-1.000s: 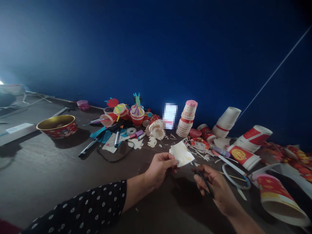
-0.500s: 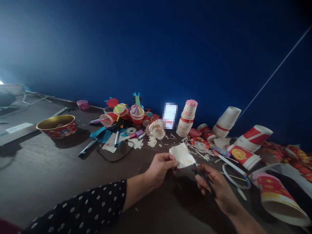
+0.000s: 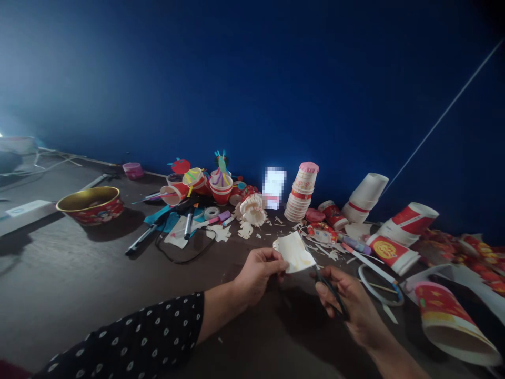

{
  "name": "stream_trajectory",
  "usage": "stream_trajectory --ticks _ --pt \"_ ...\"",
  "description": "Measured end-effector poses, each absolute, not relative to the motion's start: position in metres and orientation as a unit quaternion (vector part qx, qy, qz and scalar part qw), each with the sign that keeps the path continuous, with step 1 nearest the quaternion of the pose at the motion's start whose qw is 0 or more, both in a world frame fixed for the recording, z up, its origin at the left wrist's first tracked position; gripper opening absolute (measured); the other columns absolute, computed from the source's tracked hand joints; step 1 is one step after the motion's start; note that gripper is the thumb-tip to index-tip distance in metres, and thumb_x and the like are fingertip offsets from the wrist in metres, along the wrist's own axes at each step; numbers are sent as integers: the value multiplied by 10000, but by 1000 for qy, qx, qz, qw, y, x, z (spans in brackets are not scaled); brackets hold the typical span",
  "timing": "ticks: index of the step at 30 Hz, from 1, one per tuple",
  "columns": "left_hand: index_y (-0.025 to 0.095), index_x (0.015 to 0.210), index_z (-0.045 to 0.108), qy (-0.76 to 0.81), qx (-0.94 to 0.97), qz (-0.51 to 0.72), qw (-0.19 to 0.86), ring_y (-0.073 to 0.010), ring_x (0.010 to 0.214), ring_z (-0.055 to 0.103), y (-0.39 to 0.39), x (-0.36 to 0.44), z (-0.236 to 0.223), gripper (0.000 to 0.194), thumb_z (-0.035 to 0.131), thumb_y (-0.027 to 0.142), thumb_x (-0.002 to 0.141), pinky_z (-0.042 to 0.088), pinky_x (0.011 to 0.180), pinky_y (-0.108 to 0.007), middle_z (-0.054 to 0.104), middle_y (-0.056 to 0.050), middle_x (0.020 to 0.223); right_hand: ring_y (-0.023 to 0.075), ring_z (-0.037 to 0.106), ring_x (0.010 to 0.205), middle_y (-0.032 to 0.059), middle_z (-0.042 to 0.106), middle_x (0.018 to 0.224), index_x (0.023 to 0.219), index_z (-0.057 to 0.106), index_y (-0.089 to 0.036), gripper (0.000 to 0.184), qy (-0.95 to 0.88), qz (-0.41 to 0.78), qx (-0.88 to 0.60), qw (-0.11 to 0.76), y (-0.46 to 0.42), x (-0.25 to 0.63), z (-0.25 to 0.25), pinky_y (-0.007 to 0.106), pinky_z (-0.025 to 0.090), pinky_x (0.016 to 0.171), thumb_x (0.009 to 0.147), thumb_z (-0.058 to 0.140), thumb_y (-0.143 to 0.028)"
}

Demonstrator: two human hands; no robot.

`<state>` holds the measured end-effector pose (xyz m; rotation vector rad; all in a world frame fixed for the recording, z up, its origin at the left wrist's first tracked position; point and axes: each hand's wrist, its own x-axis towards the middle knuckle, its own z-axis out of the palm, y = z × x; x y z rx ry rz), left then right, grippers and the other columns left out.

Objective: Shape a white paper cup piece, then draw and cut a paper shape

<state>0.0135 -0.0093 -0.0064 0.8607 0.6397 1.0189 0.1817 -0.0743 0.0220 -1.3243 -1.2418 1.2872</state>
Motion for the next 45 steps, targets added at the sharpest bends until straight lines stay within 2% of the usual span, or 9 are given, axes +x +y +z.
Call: stream_trajectory --ticks 38,45 --pt "124 540 527 306 358 483 738 -63 393 436 -9 14 -1 216 725 195 489 275 416 -182 486 28 419 41 324 425 -78 407 498 776 539 -170 368 -482 515 -543 455 -74 183 20 154 269 376 632 684 -476" --pt "122 532 534 313 354 493 731 -46 387 394 -7 13 -3 187 707 181 494 280 437 -184 457 43 408 35 310 430 -78 398 507 802 543 -150 379 -490 521 -540 443 -74 188 19 149 256 374 648 674 -471"
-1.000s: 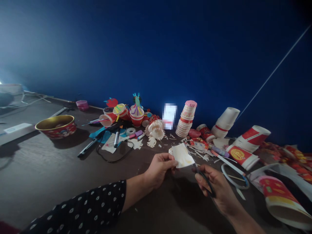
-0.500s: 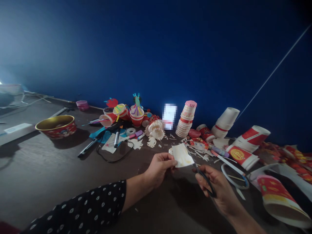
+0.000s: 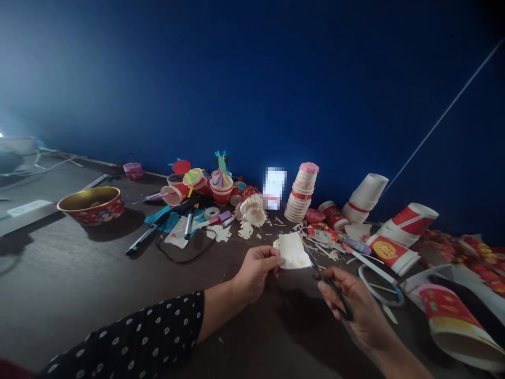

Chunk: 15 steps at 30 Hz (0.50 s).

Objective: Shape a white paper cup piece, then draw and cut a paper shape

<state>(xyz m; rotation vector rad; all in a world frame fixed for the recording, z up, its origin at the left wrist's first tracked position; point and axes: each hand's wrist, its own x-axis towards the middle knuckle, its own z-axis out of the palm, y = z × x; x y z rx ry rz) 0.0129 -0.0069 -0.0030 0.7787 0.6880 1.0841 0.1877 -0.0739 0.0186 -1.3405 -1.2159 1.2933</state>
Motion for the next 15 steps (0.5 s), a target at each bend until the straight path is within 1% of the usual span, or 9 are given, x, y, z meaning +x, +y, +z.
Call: stream_trajectory --ticks 4,11,15 --pt "121 520 536 319 352 502 723 -42 383 381 -7 13 -2 166 692 171 495 269 439 -186 446 46 404 37 309 434 -80 384 499 793 543 -150 376 -488 522 -541 444 -74 188 19 149 252 369 646 676 -470" --pt "127 523 529 322 350 497 725 -46 382 376 -8 13 -1 155 677 167 504 260 447 -193 438 48 398 37 321 436 -75 407 505 804 545 -152 385 -489 520 -542 443 -76 186 21 146 267 372 643 677 -475" --pt "130 537 537 319 364 499 719 -56 405 379 -6 13 -5 168 680 216 552 258 454 -199 449 38 407 41 342 433 -72 427 506 827 545 -157 400 -480 526 -541 447 -76 184 21 150 279 373 625 691 -469"
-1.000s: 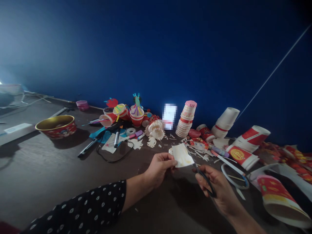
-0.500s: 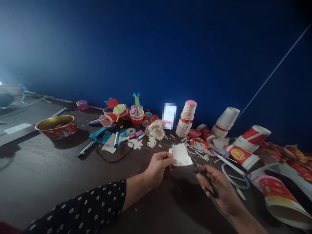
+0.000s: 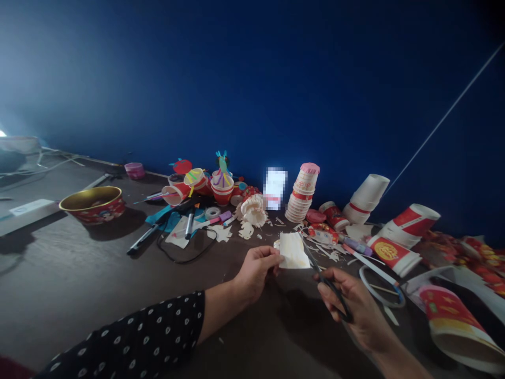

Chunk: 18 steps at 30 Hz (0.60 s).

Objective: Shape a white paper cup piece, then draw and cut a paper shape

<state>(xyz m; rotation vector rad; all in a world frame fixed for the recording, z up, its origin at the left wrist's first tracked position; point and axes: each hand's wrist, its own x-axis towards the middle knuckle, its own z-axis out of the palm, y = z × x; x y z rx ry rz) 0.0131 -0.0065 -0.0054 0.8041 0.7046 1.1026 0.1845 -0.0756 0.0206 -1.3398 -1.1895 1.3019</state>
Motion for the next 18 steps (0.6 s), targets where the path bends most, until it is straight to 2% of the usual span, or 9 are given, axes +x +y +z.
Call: stream_trajectory --ticks 6,18 --pt "127 571 571 337 395 517 681 -54 422 355 -2 12 -7 254 670 356 620 255 460 -203 457 33 430 43 361 432 -71 441 517 824 534 -159 419 -494 536 -538 424 -75 183 20 164 304 386 618 683 -492" --pt "119 556 603 374 421 496 661 -55 444 355 -4 14 -7 250 699 348 580 215 448 -209 466 27 465 45 396 445 -64 475 524 813 502 -168 365 -513 536 -524 419 -73 186 14 173 329 422 674 649 -472"
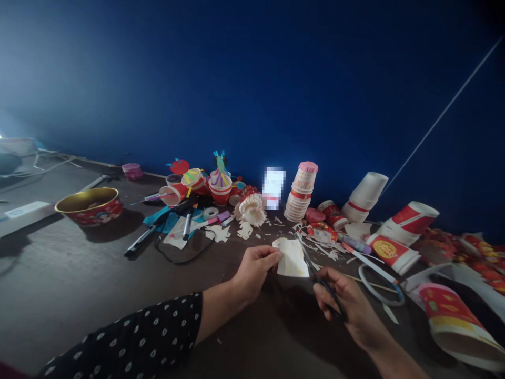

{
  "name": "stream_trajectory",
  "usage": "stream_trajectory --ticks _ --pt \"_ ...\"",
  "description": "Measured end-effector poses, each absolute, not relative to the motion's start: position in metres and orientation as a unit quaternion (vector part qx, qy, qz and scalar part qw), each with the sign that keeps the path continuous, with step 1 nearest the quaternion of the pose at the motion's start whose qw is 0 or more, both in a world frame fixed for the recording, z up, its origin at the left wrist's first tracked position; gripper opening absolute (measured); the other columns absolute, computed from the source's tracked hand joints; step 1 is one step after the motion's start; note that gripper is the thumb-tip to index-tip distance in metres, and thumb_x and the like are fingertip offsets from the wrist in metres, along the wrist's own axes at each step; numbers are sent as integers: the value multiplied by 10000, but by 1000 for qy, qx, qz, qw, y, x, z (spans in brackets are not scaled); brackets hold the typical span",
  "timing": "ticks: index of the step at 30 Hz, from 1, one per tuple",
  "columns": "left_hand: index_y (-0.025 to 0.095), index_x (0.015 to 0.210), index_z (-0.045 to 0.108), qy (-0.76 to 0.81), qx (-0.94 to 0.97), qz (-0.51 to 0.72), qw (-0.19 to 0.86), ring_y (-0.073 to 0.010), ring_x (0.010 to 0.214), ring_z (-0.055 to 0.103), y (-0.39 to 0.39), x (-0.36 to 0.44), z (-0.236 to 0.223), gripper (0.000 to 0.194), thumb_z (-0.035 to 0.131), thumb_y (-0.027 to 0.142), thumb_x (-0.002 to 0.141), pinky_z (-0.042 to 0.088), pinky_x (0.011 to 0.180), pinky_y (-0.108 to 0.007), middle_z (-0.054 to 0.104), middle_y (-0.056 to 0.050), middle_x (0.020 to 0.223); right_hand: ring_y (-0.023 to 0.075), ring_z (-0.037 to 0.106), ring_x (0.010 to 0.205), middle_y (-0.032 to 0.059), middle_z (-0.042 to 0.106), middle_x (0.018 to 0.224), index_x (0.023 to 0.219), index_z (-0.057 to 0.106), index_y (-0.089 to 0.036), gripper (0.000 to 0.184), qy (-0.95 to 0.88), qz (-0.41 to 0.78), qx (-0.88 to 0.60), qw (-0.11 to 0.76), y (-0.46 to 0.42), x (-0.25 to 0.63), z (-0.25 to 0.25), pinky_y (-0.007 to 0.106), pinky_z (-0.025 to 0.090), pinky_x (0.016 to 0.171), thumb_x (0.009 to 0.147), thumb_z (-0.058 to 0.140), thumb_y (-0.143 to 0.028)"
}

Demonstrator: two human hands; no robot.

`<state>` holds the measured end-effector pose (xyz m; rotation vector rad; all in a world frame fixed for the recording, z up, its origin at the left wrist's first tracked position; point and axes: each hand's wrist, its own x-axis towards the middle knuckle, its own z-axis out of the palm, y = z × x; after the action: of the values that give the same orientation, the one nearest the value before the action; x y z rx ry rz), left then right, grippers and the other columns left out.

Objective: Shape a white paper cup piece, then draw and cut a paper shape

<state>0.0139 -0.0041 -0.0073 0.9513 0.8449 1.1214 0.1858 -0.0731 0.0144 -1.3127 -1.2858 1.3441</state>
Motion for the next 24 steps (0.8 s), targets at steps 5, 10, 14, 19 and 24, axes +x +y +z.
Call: stream_trajectory --ticks 5,10,14,19,24 --pt "121 579 608 381 426 486 662 -51 436 342 -3 14 -10 266 703 370 576 208 443 -208 465 31 474 45 394 441 -66 471 524 815 504 -169 357 -511 538 -520 423 -72 186 15 170 329 415 677 650 -464" --pt "117 592 605 365 424 489 669 -55 450 344 -3 13 -8 278 711 372 565 211 448 -206 456 34 476 41 358 419 -75 453 504 788 488 -177 371 -494 542 -521 436 -74 185 16 160 306 389 652 667 -471" --pt "114 583 600 364 429 490 666 -53 445 332 -4 13 -7 281 708 373 570 206 445 -208 451 34 470 35 339 412 -79 440 496 777 492 -173 375 -486 540 -523 446 -76 183 17 154 293 382 645 673 -473" --pt "113 599 600 367 419 493 669 -60 465 353 -3 14 -8 270 711 357 570 226 455 -205 460 26 491 35 330 414 -78 426 492 776 504 -166 382 -484 540 -524 448 -77 182 20 148 286 369 634 680 -474" --pt "110 615 601 359 418 493 674 -66 475 370 -3 13 -9 270 712 351 571 248 467 -204 469 21 501 28 319 416 -78 416 492 750 503 -163 380 -481 542 -524 448 -77 183 21 133 273 360 629 686 -473"
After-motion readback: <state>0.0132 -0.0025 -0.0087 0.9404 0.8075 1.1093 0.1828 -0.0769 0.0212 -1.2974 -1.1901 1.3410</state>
